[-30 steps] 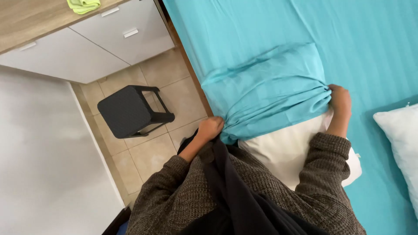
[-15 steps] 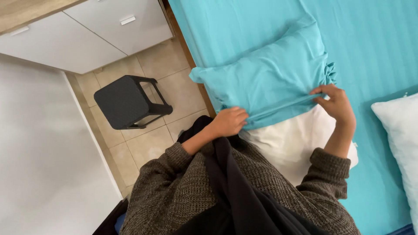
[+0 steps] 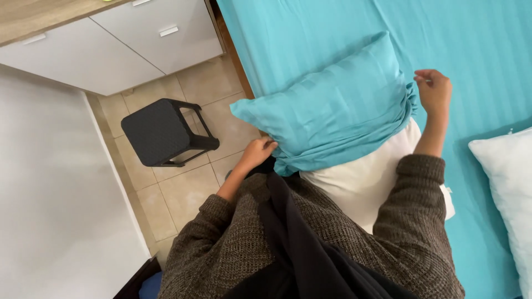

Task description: The person places a pillowcase on a pillow and pulls it over the pillow. They then repeat the process with another pillow.

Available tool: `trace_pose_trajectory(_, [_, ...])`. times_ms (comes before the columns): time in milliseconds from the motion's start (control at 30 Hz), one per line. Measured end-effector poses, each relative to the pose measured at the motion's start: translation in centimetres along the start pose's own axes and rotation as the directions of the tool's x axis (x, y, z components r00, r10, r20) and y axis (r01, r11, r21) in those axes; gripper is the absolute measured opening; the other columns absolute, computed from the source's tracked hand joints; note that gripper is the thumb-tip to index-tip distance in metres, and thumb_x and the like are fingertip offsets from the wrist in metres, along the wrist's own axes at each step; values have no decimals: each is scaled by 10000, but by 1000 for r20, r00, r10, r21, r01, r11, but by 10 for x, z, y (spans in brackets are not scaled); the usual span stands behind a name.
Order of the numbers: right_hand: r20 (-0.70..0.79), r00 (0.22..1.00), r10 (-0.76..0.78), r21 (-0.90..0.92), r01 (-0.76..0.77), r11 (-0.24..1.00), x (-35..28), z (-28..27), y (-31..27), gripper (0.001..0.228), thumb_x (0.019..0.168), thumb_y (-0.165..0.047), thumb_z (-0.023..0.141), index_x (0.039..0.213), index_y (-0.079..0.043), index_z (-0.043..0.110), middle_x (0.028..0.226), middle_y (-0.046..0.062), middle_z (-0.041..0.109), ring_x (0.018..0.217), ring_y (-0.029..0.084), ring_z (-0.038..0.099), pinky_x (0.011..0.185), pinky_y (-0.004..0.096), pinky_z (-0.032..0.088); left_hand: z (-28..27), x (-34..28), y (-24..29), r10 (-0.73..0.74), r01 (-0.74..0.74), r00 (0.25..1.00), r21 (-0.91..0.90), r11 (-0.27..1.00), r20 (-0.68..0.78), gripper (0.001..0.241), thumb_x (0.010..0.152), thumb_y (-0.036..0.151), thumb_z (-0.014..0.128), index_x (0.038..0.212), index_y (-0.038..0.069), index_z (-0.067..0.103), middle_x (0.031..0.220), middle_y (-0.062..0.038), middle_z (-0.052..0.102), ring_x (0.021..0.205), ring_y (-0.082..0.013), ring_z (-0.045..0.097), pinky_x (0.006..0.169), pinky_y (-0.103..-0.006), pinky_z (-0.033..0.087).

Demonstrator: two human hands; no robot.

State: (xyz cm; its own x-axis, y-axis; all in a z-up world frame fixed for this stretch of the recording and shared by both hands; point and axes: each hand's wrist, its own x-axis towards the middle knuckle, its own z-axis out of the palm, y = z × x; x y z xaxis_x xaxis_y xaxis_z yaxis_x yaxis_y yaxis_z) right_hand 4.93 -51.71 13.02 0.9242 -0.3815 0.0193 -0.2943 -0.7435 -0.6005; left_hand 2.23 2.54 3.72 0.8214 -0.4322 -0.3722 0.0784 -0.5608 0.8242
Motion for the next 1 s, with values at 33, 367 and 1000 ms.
trace_pose_trajectory(33, [-50, 998, -37, 15, 38, 999, 16, 21, 30, 193, 1011, -118, 701, 1173, -28, 755, 1015, 152, 746, 862, 196, 694, 747, 318, 523, 10, 10, -16, 50, -50, 999, -8, 999, -9, 363, 921, 338, 707, 1086, 16, 707, 968, -212, 760, 865, -335, 746, 766, -403, 565])
trace_pose_trajectory(367, [-200, 979, 45, 128, -20, 992, -7, 6, 89, 215, 1029, -90, 562, 957, 104, 618, 773, 177, 589, 774, 88, 491, 644, 363, 421, 46, 13, -4, 511, -513, 818, 66, 856, -264, 221, 832, 154, 606, 959, -24, 643, 944, -278, 662, 863, -466, 640, 750, -525, 525])
trace_pose_trajectory(1000, [-274, 785, 556, -193, -611, 768, -174, -9, -10, 686, 931, -595, 754, 1343, -58, 642, 1103, 223, 728, 1084, 415, 653, 919, 497, 494, -31, 64, 13, 357, -384, 735, 81, 920, -576, 369, 983, 337, 701, 1098, 23, 543, 1028, -172, 595, 933, -338, 624, 848, -420, 524])
